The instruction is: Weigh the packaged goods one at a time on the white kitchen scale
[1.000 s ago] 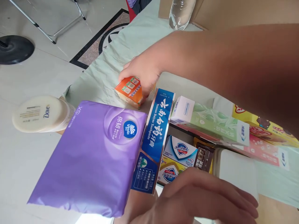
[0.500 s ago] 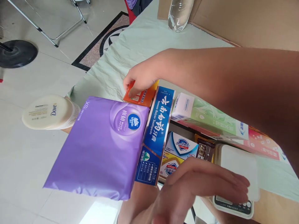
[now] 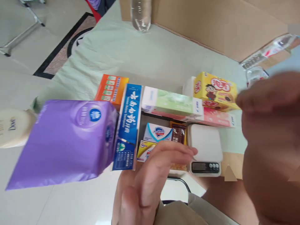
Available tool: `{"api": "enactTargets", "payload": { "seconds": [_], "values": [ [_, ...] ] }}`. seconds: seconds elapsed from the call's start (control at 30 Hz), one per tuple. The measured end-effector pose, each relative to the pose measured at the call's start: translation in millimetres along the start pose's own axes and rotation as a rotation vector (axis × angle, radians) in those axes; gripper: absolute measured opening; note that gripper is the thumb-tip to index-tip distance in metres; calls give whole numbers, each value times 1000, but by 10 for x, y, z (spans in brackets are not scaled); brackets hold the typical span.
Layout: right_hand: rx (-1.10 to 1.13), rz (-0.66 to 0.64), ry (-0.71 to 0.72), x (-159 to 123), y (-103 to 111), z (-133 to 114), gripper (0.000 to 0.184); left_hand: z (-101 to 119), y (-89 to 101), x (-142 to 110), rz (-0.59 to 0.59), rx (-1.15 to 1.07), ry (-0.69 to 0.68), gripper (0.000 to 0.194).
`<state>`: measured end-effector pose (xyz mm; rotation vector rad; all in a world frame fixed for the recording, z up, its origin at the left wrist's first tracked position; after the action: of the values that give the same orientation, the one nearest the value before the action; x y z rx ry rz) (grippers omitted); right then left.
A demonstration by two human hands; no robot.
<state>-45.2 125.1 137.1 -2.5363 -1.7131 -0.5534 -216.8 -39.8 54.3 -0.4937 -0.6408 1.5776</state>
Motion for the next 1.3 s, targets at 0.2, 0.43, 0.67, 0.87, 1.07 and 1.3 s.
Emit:
{"api": "enactTargets", "payload": {
  "seconds": [0.2, 0.43, 0.67, 0.87, 1.07, 1.3],
  "values": [
    [-21, 520, 41, -467, 1565, 1358, 52, -290, -491, -10, -147, 131, 106, 61],
    [71, 722, -115, -376, 2576, 1963, 55, -1031, -1252, -114, -306, 371, 259, 61],
    [588, 940, -630, -77, 3345, 2143, 43, -1943, -2054, 13, -572, 559, 267, 39],
    [765, 1025, -710, 76, 3571, 2175, 26, -2896, -3197, 554, -731, 968, -114, 34],
    [836, 1034, -846, 154, 3600, 2168, 16, -4178, -3630, 1882, -644, 1059, -195, 107],
    [814, 973, -845, 164, 3611, 2146, 14, -4502, -3707, 2173, -767, 942, -15, 108]
  ]
}}
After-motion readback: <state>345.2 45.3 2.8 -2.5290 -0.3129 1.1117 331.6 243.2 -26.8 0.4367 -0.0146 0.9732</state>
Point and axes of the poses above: each hand's wrist, its own x-axis towards the middle knuckle, its own y-axis out of the back of the hand, z = x × y, the point moved 1 cm from there along x, towards the middle knuckle, and after that the axes turned 10 degrees about z, right-handed, at the moved point
